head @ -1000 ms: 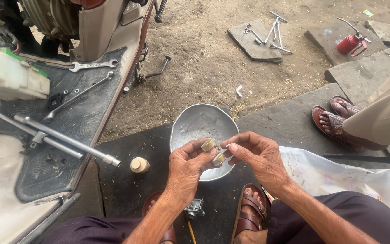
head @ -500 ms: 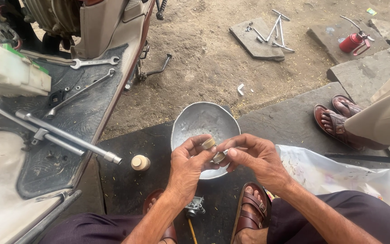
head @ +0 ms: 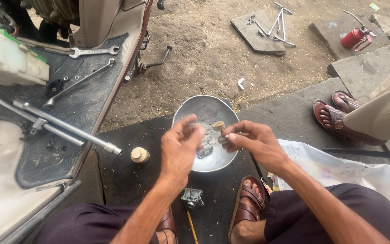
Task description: Cleaning and disassembling components of a motorcycle carburetor over a metal bowl.
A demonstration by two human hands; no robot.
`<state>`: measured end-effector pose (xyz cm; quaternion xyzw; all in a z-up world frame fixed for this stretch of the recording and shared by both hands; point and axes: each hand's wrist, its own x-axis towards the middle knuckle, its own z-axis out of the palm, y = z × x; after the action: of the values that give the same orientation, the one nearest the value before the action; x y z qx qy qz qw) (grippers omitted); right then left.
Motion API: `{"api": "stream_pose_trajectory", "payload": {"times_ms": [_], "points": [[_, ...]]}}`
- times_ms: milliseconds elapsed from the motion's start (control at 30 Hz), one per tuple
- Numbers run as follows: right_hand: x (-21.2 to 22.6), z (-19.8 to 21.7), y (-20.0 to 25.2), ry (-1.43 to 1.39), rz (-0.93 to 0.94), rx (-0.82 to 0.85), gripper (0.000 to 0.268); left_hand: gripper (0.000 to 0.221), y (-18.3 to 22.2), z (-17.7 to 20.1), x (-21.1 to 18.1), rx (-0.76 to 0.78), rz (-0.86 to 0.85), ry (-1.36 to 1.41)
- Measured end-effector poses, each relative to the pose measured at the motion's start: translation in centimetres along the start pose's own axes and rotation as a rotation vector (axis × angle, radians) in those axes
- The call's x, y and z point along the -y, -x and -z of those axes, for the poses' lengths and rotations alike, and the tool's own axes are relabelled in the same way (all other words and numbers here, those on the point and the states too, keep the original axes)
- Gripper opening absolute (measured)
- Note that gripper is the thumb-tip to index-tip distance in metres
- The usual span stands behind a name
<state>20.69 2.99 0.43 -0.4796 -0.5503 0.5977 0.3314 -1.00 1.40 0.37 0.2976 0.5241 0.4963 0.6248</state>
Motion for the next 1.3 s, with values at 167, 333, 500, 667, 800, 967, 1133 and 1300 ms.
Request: {"api": "stream_pose_trajectory", "payload": {"times_ms": [167, 333, 500, 667, 800, 967, 1133, 1300], "points": [[-7.6, -0.5, -4.6, 0.452, -0.248, -0.005, 0.028, 0.032, 1.0, 0.5, -3.2, -0.066, -0.258, -0.087], [-18.2, -2.0, -7.5, 0.738, -0.154, 0.04, 0.025, 0.033, 4.0, 2.5, -8.4, -0.079, -0.511, -0.165], [-23.3, -3.4, -7.3, 0.827, -0.157, 0.076, 0.02, 0.017, 8.0, 7.2, -10.8, -0.19, -0.824, -0.385], [-25.7, -3.2, -6.8, 0.881, -0.087, 0.116, 0.02, 0.018, 10.8, 13.3, -10.2, -0.276, -0.655, -0.557], [-23.1, -3.4, -6.9, 0.964, -0.131, 0.159, 0.022, 0.016, 11.2, 18.4, -5.8, -0.213, -0.363, -0.506], [-16.2, -1.1, -6.9, 1.068, -0.144, 0.219, 0.022, 0.039, 10.9, 23.4, 5.9, -0.073, -0.154, 0.267], [-8.5, 3.9, -6.6, 1.239, 0.005, 0.237, 0.02, 0.044, 11.9, 29.4, 23.8, -0.168, -0.148, 0.366], [1.1, 6.6, -4.5, 1.473, 0.156, 0.251, 0.019, 0.043, 12.9, 35.5, 37.2, -0.125, -0.217, 0.323]]}}
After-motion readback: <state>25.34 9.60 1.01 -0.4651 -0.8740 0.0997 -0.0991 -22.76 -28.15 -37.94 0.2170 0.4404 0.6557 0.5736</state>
